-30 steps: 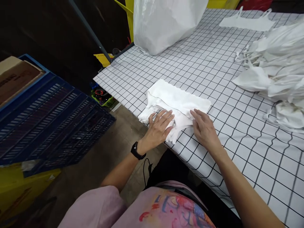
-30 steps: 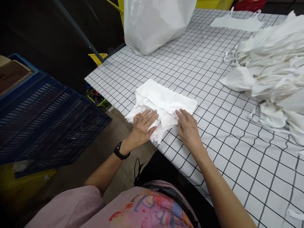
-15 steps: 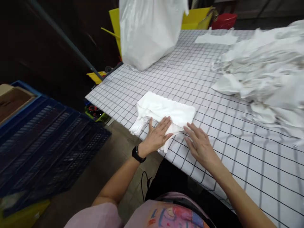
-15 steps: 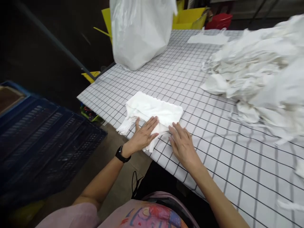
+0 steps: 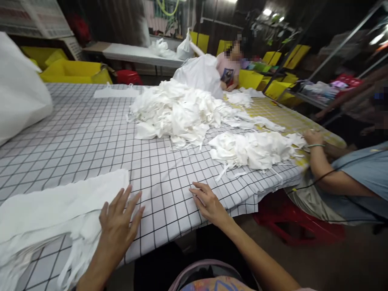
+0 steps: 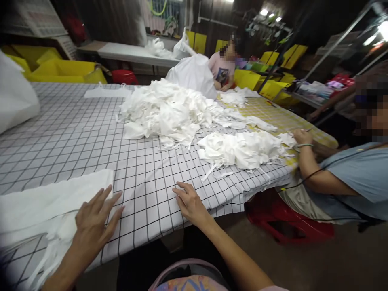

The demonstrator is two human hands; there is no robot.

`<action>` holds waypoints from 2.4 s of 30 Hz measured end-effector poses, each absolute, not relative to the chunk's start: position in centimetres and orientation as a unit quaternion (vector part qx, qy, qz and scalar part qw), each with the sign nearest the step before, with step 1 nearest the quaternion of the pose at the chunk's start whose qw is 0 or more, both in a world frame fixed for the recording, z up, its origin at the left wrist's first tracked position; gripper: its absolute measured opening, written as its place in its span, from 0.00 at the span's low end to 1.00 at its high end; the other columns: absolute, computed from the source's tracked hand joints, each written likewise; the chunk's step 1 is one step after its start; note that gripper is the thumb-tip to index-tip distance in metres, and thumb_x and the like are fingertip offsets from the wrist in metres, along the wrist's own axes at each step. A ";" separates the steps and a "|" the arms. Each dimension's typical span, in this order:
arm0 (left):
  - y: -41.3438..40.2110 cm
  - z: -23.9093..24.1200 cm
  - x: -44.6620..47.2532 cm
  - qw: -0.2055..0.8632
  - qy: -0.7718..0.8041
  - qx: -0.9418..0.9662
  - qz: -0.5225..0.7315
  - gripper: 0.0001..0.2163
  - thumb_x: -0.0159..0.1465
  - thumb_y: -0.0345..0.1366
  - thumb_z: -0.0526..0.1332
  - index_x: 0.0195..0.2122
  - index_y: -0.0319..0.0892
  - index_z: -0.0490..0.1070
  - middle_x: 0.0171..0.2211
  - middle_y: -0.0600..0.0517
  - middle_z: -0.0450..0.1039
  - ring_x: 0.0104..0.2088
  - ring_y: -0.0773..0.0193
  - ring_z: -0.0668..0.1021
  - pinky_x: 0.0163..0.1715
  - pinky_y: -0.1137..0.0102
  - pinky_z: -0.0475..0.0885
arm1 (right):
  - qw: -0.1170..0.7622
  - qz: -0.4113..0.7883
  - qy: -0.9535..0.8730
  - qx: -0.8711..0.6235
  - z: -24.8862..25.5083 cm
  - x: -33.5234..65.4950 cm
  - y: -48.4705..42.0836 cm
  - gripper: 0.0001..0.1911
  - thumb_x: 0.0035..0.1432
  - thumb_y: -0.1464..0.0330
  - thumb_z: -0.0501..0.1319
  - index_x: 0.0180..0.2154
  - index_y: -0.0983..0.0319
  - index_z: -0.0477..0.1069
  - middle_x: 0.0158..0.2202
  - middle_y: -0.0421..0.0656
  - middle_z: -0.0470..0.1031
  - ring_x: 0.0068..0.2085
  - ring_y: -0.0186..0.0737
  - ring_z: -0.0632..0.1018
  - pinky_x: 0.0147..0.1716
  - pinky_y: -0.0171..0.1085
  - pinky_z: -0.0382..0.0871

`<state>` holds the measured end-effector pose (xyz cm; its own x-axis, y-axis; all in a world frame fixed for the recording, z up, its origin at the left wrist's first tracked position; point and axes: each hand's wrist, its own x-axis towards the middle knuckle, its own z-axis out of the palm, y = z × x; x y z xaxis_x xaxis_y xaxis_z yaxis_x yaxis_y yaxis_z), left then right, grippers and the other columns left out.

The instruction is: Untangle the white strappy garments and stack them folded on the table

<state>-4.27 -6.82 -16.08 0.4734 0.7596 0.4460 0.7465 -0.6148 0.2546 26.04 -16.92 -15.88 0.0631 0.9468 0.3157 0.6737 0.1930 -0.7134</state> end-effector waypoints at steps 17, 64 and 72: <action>-3.3 -14.7 34.0 0.179 0.137 0.947 0.231 0.21 0.69 0.29 0.51 0.61 0.40 0.69 0.60 0.40 0.74 0.59 0.49 0.77 0.59 0.53 0.74 | 0.438 -0.072 -0.464 -0.766 -15.0 45.6 -13.6 0.20 0.66 0.68 0.59 0.58 0.64 0.74 0.57 0.55 0.74 0.58 0.55 0.74 0.60 0.54 0.69; -2.1 -1.0 32.5 0.447 0.167 0.821 0.314 0.13 0.58 0.45 0.64 0.25 0.41 0.68 0.25 0.56 0.64 0.30 0.66 0.67 0.31 0.72 0.61 | 0.662 0.052 -0.499 -0.556 4.1 47.9 -13.5 0.13 0.58 0.56 0.65 0.34 0.60 0.72 0.28 0.36 0.68 0.30 0.34 0.67 0.30 0.33 0.60; -1.6 1.0 32.3 0.521 0.067 0.805 0.276 0.18 0.66 0.52 0.62 0.31 0.41 0.71 0.29 0.55 0.66 0.32 0.68 0.66 0.32 0.71 0.60 | 0.704 0.045 -0.441 -0.555 4.5 50.9 -13.3 0.10 0.57 0.61 0.66 0.33 0.62 0.73 0.27 0.37 0.70 0.27 0.32 0.67 0.26 0.32 0.59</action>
<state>32.28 -1.56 1.04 0.8392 0.3946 0.3742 -0.1797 -0.4481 0.8757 50.89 -13.31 4.46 0.6076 0.5520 0.5710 0.4264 0.3798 -0.8209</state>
